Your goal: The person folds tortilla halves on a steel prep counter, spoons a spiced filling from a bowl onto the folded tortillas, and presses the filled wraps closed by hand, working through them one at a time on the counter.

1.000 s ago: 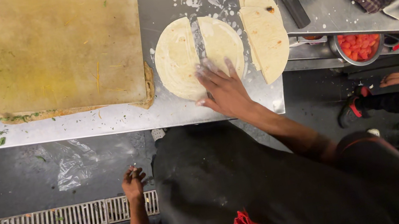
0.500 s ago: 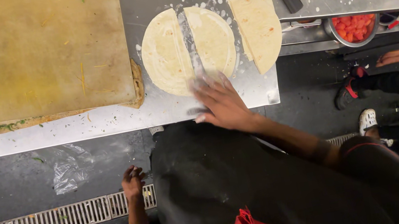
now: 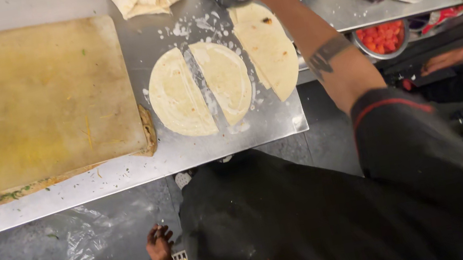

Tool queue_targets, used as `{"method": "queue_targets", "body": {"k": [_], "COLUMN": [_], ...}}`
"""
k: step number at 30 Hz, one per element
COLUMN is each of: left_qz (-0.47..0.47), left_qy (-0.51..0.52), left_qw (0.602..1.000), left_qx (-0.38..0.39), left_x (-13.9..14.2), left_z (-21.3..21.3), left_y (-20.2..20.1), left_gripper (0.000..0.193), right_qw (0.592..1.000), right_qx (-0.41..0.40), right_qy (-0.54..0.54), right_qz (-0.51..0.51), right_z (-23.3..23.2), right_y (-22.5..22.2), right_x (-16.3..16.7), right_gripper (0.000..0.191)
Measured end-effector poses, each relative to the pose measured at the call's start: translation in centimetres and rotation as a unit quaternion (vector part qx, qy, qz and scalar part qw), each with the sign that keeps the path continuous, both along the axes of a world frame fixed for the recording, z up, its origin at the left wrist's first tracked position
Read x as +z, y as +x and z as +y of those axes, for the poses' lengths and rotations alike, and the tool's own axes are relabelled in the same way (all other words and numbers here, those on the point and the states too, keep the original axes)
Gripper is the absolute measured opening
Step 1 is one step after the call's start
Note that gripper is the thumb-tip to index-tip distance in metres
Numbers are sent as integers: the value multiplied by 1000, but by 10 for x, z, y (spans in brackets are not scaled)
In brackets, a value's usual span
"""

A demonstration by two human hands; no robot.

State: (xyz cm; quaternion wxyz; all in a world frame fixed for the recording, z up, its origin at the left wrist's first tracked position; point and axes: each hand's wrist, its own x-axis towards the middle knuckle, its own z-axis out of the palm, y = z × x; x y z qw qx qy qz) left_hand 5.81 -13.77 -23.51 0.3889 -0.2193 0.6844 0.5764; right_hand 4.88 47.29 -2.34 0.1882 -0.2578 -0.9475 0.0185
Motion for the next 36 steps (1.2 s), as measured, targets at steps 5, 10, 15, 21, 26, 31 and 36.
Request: {"method": "queue_targets", "body": {"k": [5, 10, 15, 21, 26, 31, 36], "left_qz": [-2, -43, -51, -29, 15, 21, -14], "left_qy": [61, -11, -47, -48, -46, -33, -16], "left_qw": [994, 997, 997, 998, 999, 999, 1000], "left_qx": [92, 67, 23, 0, -24, -30, -11], "left_x": [3, -10, -12, -5, -8, -14, -17], "left_z": [-5, -12, -13, -7, -2, 3, 2], "left_y": [15, 41, 54, 24, 0, -5, 11], "left_gripper": [29, 30, 34, 37, 36, 35, 38], "right_qw": [993, 987, 981, 960, 947, 968, 979], "right_qx": [-19, 57, 75, 264, 311, 243, 171], "right_qy": [63, -9, -57, -98, -34, 18, -69], "right_qz": [-100, 147, 169, -10, -76, -58, -83], "right_z": [-16, -27, -17, -61, -95, -98, -115], "right_y": [-10, 24, 43, 37, 26, 76, 119], "right_x": [19, 22, -4, -40, -75, -75, -73], "right_gripper": [18, 21, 27, 43, 39, 36, 33]}}
